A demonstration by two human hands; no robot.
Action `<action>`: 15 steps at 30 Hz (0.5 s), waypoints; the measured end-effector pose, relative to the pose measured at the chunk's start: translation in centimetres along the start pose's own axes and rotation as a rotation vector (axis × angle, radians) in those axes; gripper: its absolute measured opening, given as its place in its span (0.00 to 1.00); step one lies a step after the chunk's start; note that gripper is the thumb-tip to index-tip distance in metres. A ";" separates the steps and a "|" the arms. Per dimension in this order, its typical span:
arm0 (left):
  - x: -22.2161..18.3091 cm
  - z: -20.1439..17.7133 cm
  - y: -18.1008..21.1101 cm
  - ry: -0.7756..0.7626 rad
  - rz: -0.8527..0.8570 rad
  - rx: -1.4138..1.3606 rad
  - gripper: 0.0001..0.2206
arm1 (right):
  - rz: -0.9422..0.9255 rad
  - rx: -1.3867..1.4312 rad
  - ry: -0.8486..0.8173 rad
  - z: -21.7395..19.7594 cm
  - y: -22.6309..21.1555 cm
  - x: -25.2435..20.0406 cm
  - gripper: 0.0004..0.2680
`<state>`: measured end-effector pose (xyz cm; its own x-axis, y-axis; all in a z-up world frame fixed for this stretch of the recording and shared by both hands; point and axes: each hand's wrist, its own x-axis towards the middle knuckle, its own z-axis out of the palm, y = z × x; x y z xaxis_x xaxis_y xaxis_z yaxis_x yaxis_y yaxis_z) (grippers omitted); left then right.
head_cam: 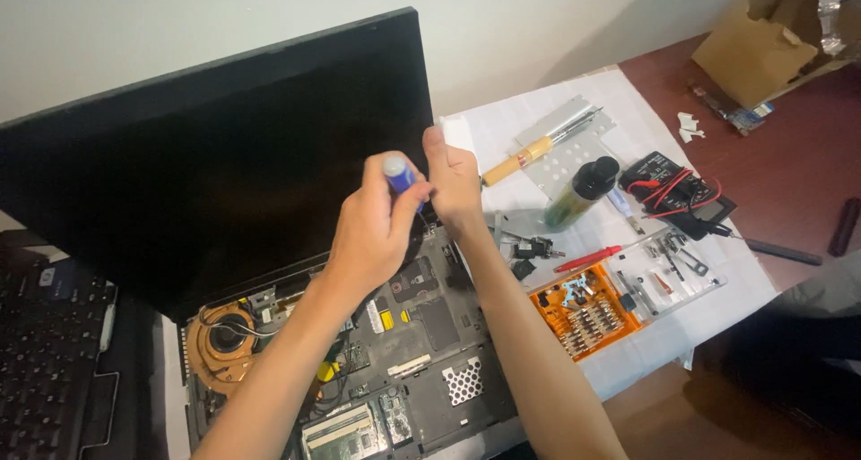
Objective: Disassembling a laptop screen by removing screws with a screwdriver and prying off the plastic bezel.
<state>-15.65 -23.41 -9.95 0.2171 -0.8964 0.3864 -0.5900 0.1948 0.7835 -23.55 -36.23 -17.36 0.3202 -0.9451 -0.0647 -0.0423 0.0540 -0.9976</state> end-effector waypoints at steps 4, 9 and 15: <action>0.7 0.2 0.1 -0.049 0.032 0.049 0.14 | -0.046 0.151 -0.066 0.0 -0.9 -0.7 0.23; 1.5 0.3 -0.3 -0.124 0.037 0.123 0.16 | -0.117 0.346 -0.100 0.1 0.5 0.2 0.20; 2.0 0.5 1.1 -0.189 0.051 0.146 0.16 | -0.369 0.344 -0.212 -0.6 1.5 0.4 0.18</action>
<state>-16.21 -25.16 -8.57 0.0434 -0.9481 0.3151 -0.7054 0.1943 0.6817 -24.04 -36.68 -18.88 0.4407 -0.8373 0.3235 0.4099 -0.1329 -0.9024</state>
